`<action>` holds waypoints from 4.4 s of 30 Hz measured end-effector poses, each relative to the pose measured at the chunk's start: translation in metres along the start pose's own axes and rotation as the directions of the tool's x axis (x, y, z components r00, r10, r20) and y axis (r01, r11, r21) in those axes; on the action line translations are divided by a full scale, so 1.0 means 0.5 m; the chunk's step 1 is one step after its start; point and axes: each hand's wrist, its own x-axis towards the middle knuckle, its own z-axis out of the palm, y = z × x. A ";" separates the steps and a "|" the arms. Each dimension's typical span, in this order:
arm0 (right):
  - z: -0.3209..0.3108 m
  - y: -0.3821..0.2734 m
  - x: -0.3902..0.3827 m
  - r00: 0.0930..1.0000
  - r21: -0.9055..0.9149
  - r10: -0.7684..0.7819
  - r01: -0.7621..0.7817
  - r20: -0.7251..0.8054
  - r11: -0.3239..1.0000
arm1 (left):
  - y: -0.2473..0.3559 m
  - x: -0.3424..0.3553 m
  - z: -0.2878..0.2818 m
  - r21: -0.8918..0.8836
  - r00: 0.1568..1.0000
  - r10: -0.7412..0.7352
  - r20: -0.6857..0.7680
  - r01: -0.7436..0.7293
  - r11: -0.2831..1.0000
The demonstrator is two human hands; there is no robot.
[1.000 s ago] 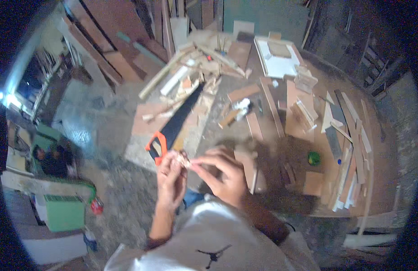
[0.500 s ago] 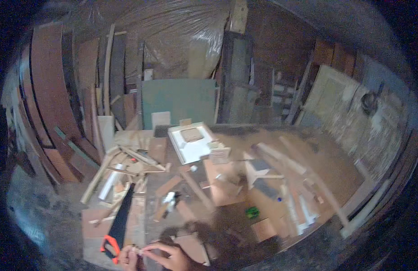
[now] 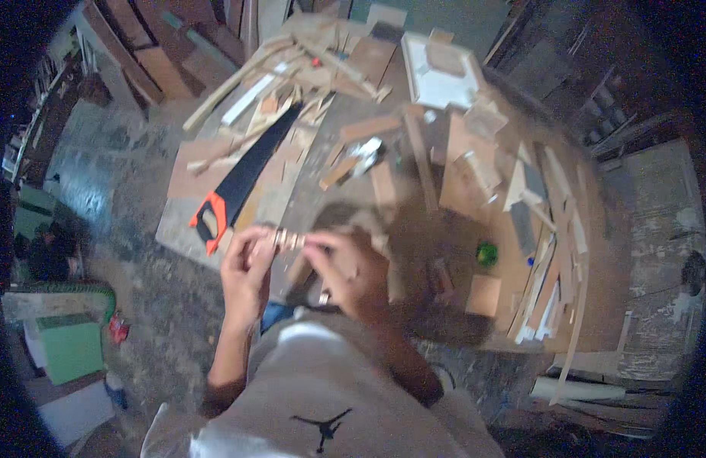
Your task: Assembling small wooden components at a workbench in a workshop.
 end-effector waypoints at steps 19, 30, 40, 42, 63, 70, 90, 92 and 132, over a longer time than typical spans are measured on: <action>0.011 0.126 -0.059 0.974 0.176 0.075 -0.038 -0.213 0.984 | -0.061 0.027 -0.071 -0.024 0.998 -0.059 0.015 0.059 0.998; -0.022 0.278 0.085 0.893 0.148 0.342 -0.311 -0.293 0.939 | -0.165 0.156 -0.129 0.034 0.981 -0.194 0.001 0.194 0.980; -0.032 0.370 0.271 0.956 -0.839 -0.276 0.064 -0.105 0.540 | -0.274 0.299 -0.090 0.207 0.943 -0.219 0.250 0.169 0.964; -0.020 0.381 0.284 0.961 -0.883 -0.258 0.034 -0.099 0.467 | -0.285 0.316 -0.070 0.181 0.929 -0.151 0.338 0.093 0.979; 0.002 0.392 0.310 0.973 -0.905 -0.162 -0.081 -0.162 0.418 | -0.341 0.329 -0.054 0.267 0.910 -0.125 0.395 0.017 0.964; -0.003 0.298 0.285 0.872 0.383 0.428 -0.321 -0.239 0.866 | -0.350 0.323 -0.055 0.124 0.893 -0.069 0.445 0.015 0.992; -0.037 -0.022 0.001 0.866 0.636 0.414 -0.156 -0.279 0.755 | -0.028 0.257 -0.053 0.258 0.686 0.425 0.591 -0.660 0.706; -0.040 -0.066 -0.011 0.920 0.378 0.257 -0.134 -0.297 0.916 | 0.046 0.238 -0.067 0.158 0.450 0.524 0.723 -0.846 0.509; -0.025 -0.213 0.036 0.867 -0.396 -0.464 0.497 0.182 0.772 | 0.305 0.166 -0.093 -0.120 -0.315 0.365 0.876 -0.876 -0.467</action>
